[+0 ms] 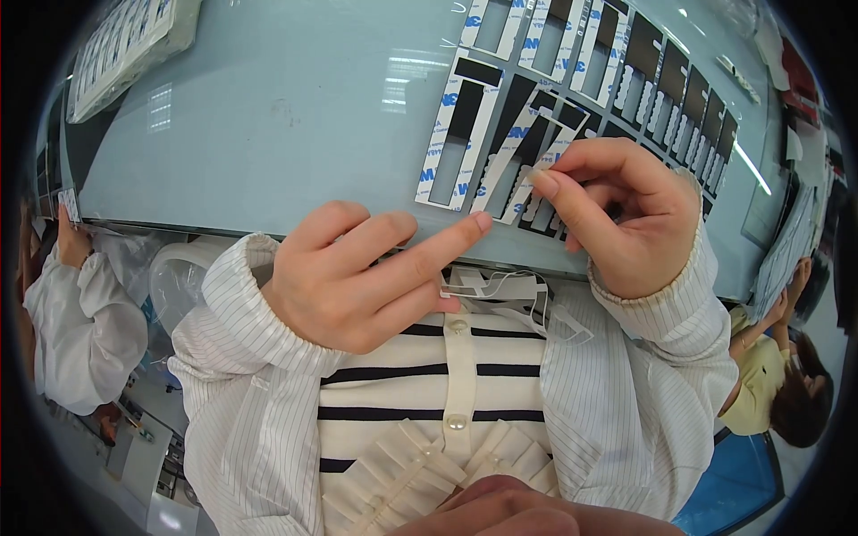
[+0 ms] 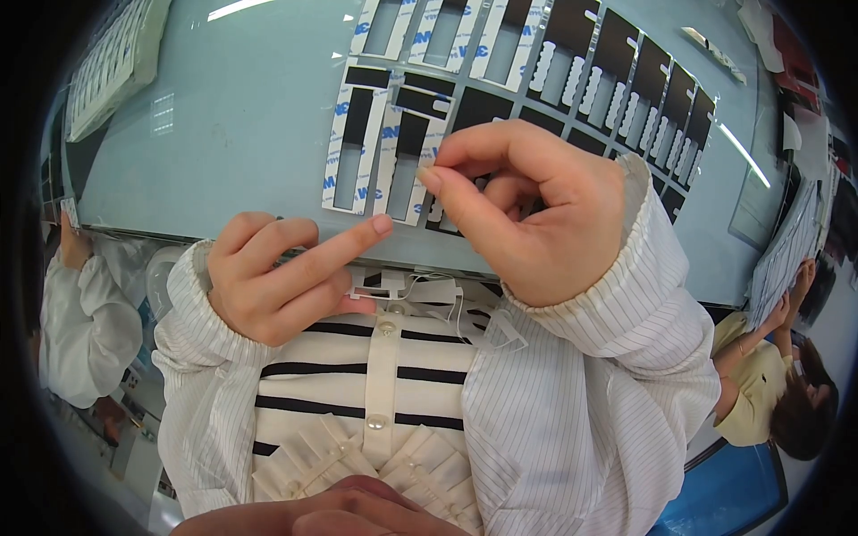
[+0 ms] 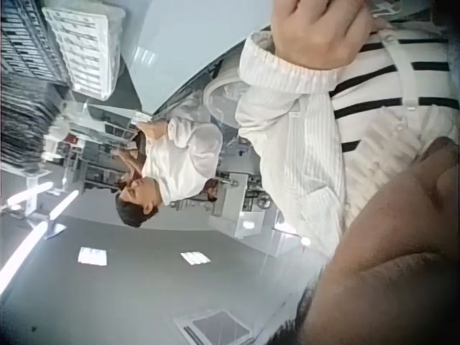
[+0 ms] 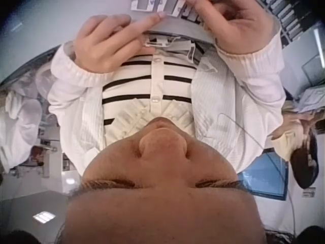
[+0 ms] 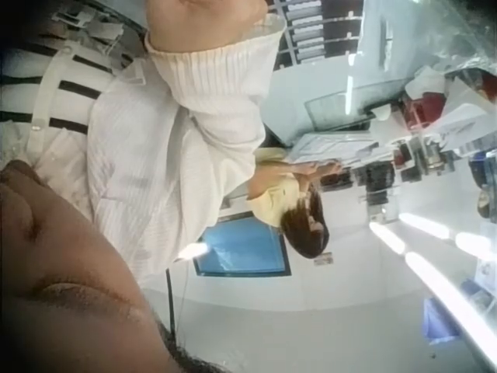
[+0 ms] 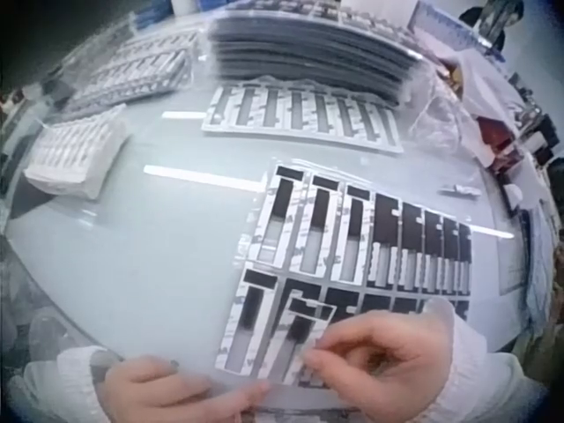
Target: Peeling and applying adhesive strips to small electronic components on an assembly line.
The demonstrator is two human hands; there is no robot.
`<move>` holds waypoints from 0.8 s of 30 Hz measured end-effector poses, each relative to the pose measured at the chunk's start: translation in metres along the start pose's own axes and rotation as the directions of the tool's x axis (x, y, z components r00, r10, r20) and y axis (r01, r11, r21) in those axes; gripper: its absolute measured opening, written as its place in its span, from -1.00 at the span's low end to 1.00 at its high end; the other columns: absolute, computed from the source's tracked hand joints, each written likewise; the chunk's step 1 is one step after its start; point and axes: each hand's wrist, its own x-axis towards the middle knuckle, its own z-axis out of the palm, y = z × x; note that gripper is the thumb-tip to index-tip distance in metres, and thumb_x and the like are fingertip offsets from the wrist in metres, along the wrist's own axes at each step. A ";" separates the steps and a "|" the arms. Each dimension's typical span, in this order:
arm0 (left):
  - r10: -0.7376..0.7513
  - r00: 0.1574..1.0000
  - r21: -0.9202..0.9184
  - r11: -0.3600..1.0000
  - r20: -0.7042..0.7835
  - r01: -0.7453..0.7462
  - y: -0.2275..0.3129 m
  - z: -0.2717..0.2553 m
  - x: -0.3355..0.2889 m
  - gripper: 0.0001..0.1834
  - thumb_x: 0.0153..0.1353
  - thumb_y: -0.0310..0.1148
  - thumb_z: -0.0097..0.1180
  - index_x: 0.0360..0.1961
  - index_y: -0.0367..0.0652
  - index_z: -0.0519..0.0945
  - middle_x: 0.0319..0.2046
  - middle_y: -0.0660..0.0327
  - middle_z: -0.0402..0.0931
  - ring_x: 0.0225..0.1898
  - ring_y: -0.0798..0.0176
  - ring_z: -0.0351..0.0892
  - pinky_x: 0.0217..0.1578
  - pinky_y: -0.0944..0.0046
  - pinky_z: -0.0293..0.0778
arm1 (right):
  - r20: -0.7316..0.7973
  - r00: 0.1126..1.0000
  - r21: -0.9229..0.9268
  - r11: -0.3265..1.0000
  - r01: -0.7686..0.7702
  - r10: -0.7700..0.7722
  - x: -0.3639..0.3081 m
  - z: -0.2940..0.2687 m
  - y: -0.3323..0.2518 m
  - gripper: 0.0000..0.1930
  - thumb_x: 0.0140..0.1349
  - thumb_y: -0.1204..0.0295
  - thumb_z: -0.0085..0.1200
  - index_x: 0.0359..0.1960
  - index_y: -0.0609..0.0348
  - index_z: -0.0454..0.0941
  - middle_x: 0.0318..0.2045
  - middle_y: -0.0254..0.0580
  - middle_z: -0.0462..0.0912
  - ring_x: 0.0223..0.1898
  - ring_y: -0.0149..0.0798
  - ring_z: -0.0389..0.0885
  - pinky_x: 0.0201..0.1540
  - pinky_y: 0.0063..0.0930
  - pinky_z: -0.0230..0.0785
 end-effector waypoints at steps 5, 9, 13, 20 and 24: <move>0.008 1.000 0.026 1.000 -0.010 -0.008 0.001 0.001 -0.002 -0.52 0.16 0.01 0.29 -0.67 0.03 0.33 -0.02 0.28 0.71 -0.46 0.36 0.40 -0.43 0.40 0.19 | 0.001 1.000 -0.011 1.000 0.014 -0.014 -0.001 0.001 -0.001 -0.89 0.19 0.57 0.31 -0.26 0.30 0.66 -0.47 -0.40 0.68 -0.61 -0.72 0.45 -0.55 -0.80 0.24; 0.001 1.000 0.037 0.999 -0.006 -0.001 0.001 0.001 -0.001 -0.52 0.18 0.01 0.28 -0.67 0.04 0.33 -0.02 0.30 0.71 -0.45 0.36 0.40 -0.43 0.40 0.18 | -0.001 1.000 -0.021 0.999 0.027 -0.027 0.000 0.001 -0.001 -0.89 0.20 0.58 0.30 -0.26 0.29 0.66 -0.47 -0.41 0.68 -0.60 -0.72 0.46 -0.55 -0.79 0.26; 0.000 1.000 0.040 0.999 0.002 0.000 0.002 0.000 0.001 -0.52 0.18 0.01 0.28 -0.67 0.05 0.33 -0.02 0.32 0.71 -0.45 0.37 0.40 -0.43 0.40 0.18 | -0.003 0.999 -0.026 0.999 0.037 -0.037 0.000 0.001 -0.001 -0.90 0.20 0.58 0.30 -0.26 0.29 0.67 -0.48 -0.41 0.68 -0.60 -0.72 0.47 -0.55 -0.79 0.27; 0.025 1.000 0.048 0.999 0.017 -0.025 0.003 0.001 0.004 -0.54 0.26 0.02 0.18 -0.66 0.04 0.36 -0.01 0.37 0.70 -0.40 0.34 0.38 -0.41 0.38 0.17 | -0.009 0.998 -0.042 0.997 0.065 -0.065 0.000 0.001 0.000 -0.90 0.19 0.58 0.31 -0.26 0.29 0.68 -0.49 -0.41 0.67 -0.61 -0.71 0.48 -0.55 -0.79 0.28; 0.080 0.996 0.006 0.997 0.045 -0.081 0.001 0.000 0.004 -0.73 0.30 -0.21 0.11 -0.34 -0.22 0.64 0.07 0.24 0.64 -0.38 0.33 0.41 -0.43 0.35 0.19 | -0.020 0.997 -0.034 0.997 0.069 -0.070 -0.002 0.003 0.002 -0.90 0.18 0.58 0.32 -0.27 0.29 0.68 -0.50 -0.42 0.67 -0.61 -0.70 0.48 -0.55 -0.78 0.29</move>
